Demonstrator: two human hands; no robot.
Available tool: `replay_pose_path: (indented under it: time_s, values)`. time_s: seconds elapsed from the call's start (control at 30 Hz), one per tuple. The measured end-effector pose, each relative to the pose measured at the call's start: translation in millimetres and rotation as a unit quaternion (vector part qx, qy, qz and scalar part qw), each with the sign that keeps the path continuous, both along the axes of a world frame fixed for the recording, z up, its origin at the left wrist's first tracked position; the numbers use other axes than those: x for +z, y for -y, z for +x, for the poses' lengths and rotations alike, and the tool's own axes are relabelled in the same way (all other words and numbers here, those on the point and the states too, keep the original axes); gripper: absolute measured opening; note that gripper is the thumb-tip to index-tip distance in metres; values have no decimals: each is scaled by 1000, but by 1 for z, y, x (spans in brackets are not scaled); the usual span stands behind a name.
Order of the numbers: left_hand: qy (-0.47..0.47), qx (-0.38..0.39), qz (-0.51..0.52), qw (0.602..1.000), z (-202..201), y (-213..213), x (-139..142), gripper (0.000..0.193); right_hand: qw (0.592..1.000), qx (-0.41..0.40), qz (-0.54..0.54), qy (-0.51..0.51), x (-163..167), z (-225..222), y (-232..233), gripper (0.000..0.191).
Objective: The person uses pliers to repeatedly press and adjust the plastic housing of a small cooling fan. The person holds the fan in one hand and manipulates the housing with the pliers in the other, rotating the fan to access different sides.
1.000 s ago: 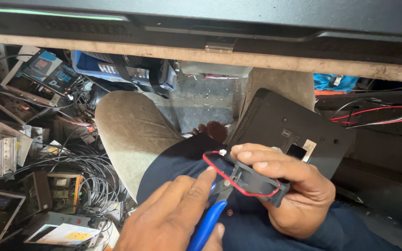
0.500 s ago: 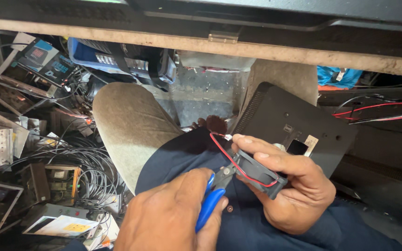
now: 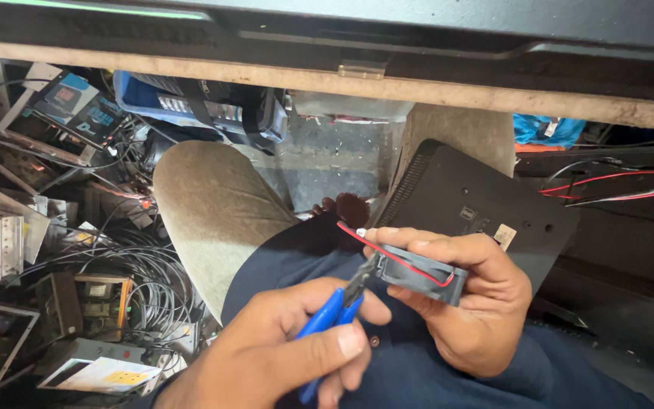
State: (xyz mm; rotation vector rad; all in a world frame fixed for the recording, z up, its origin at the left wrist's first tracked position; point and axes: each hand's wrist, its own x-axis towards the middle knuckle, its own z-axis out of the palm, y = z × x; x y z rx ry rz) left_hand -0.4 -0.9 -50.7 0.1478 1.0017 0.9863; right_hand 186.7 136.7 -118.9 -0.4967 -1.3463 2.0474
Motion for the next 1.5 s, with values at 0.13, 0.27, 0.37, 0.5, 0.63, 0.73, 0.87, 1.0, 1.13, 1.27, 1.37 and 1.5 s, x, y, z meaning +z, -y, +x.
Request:
replay_pose_path:
  time_s: [0.13,0.27,0.37,0.5,0.63,0.73,0.87,1.0,1.13,1.27,1.37,1.5]
  values:
    - [50,82,54,994,7,2,-5,37,991,22,-126,-50,1,-3,-5,39]
    - [-477,72,169,859,22,4,2,38,974,27,-218,-62,1,-5,-10,35]
    - [-458,110,84,878,31,-4,5,22,986,45,-146,-70,0,-6,-8,30]
    - [-411,145,6,900,37,-23,2,15,993,64,-71,-75,-4,-4,-4,28]
    - [-274,231,27,933,35,-32,-3,12,979,70,-187,-44,-4,0,-6,30]
    - [-393,217,36,893,32,-30,-4,10,953,67,-294,-18,-5,-2,-9,36]
    - [-618,156,85,766,31,-22,1,27,949,75,-302,-43,-4,-6,-8,43]
    - [-595,7,66,801,26,-9,5,46,980,66,-181,-46,-2,-7,-7,41]
    - [-702,-73,145,693,32,-5,4,77,997,22,-63,23,2,-4,-3,46]
    - [-761,-80,159,624,35,-3,6,86,995,14,49,83,7,-1,-1,53]
    - [-780,-77,162,600,35,-4,8,83,992,16,80,96,9,0,-2,49]
    - [-779,-82,166,599,33,-7,8,82,992,19,97,77,7,-1,-3,48]
